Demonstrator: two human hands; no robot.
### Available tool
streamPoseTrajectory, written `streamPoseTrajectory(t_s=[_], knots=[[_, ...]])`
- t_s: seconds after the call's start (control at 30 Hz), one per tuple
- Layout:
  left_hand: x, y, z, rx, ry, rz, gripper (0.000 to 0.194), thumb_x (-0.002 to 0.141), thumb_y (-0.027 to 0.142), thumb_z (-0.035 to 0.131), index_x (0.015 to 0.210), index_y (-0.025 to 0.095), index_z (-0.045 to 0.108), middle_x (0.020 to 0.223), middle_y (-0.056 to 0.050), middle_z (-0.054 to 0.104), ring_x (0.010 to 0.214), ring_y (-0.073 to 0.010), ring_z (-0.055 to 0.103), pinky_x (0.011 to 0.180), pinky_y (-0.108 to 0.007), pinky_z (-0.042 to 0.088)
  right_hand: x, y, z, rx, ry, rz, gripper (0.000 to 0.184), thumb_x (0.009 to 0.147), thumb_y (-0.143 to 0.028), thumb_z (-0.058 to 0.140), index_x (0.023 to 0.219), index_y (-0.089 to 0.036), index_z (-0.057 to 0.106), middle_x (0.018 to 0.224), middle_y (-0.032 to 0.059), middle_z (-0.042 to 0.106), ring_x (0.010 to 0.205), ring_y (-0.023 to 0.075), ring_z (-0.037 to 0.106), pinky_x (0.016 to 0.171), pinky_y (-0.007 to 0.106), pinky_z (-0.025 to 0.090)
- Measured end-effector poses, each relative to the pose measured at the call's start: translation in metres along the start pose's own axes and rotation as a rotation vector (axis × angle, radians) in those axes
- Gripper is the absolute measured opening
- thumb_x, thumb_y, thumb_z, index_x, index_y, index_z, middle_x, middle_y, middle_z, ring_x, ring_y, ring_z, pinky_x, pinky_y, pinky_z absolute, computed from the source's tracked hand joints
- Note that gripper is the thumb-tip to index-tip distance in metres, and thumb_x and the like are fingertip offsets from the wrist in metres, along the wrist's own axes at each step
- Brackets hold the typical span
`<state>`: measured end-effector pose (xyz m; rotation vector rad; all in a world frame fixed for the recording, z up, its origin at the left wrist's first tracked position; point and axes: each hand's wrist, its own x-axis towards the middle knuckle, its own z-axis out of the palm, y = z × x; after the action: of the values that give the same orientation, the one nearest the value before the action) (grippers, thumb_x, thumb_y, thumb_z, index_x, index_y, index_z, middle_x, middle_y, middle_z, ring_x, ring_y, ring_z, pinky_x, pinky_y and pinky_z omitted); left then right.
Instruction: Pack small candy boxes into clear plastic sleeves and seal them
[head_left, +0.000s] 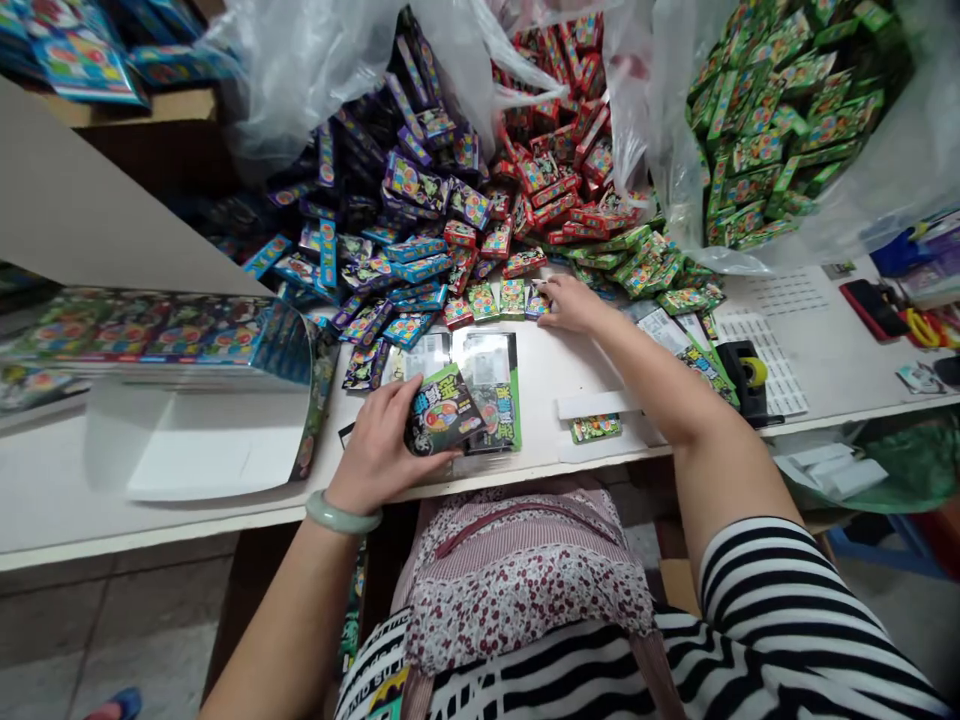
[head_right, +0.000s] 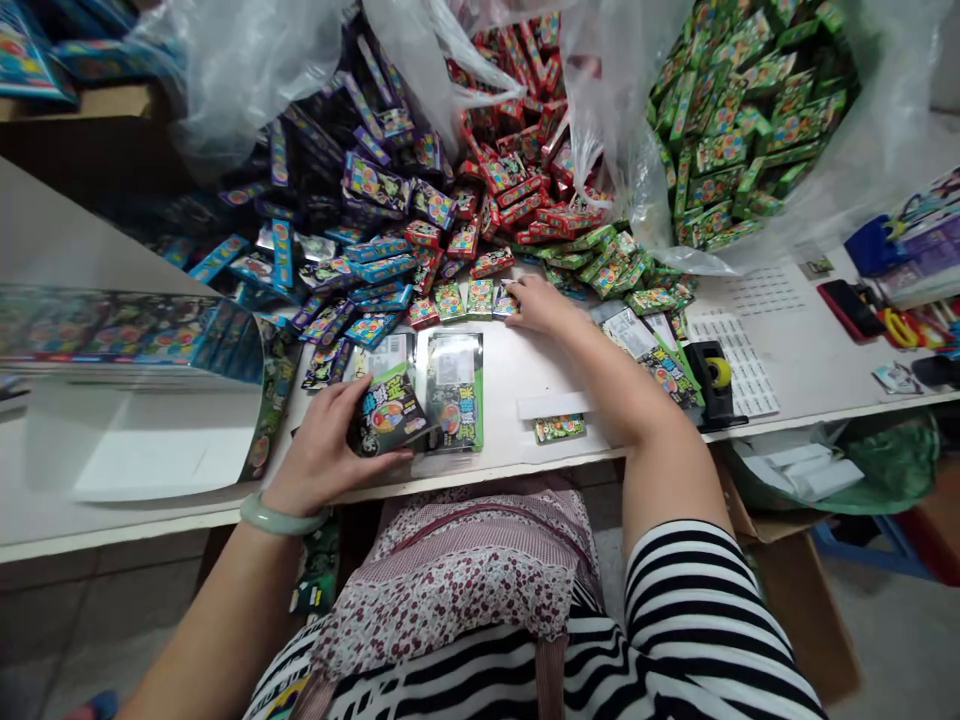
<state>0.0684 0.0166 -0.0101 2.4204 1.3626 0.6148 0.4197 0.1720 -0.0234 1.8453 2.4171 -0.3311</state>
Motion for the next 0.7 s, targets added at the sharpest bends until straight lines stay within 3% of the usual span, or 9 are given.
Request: streamPoseTrajectory(t_s=[0.13, 0.3, 0.4, 0.53, 0.7], knots=[[0.003, -0.005, 0.002, -0.005, -0.003, -0.013, 0.097, 0.071, 0.060, 0.076, 0.149, 0.020, 0.034, 0.128, -0.015, 0.052, 0.120, -0.0370, 0.053, 0.104, -0.055, 0.047, -0.037, -0.016, 0.005, -0.116, 0.060, 0.148, 0.065, 0.084, -0.062, 0.064, 0.126, -0.013, 0.060, 0.123, 0.0226, 0.062, 0.117, 0.0377, 0.056, 0.096, 0.046, 0.044], [0.006, -0.004, 0.003, -0.017, -0.012, 0.007, 0.098, 0.071, 0.061, 0.075, 0.149, 0.020, 0.033, 0.128, -0.016, 0.051, 0.120, -0.0381, 0.053, 0.103, -0.057, 0.047, -0.067, -0.015, 0.005, -0.119, 0.011, 0.141, 0.043, 0.088, -0.038, 0.065, 0.123, -0.013, 0.063, 0.119, 0.0198, 0.066, 0.110, 0.0332, 0.060, 0.091, 0.041, 0.047], [0.005, -0.003, 0.001, -0.014, 0.005, 0.007, 0.098, 0.070, 0.061, 0.077, 0.149, 0.022, 0.033, 0.128, -0.015, 0.052, 0.119, -0.0382, 0.053, 0.103, -0.058, 0.047, -0.071, -0.006, 0.004, -0.001, 0.017, 0.119, 0.033, 0.089, -0.031, 0.064, 0.116, -0.013, 0.068, 0.117, 0.0181, 0.067, 0.109, 0.0310, 0.060, 0.090, 0.040, 0.048], [0.002, -0.001, -0.003, -0.008, 0.028, 0.015, 0.096, 0.071, 0.060, 0.076, 0.148, 0.022, 0.035, 0.127, -0.016, 0.053, 0.119, -0.0389, 0.053, 0.102, -0.059, 0.047, -0.068, 0.003, 0.007, 0.144, 0.039, 0.028, 0.047, 0.084, -0.026, 0.070, 0.129, -0.015, 0.062, 0.126, 0.0137, 0.066, 0.117, 0.0280, 0.057, 0.097, 0.037, 0.044], [0.002, 0.002, -0.003, -0.016, 0.015, 0.024, 0.096, 0.071, 0.061, 0.076, 0.149, 0.023, 0.035, 0.128, -0.015, 0.052, 0.119, -0.0385, 0.053, 0.103, -0.057, 0.046, -0.064, 0.003, 0.016, 0.330, -0.162, 0.240, 0.038, 0.080, -0.037, 0.077, 0.112, -0.017, 0.071, 0.104, 0.0066, 0.075, 0.090, 0.0188, 0.065, 0.073, 0.026, 0.043]])
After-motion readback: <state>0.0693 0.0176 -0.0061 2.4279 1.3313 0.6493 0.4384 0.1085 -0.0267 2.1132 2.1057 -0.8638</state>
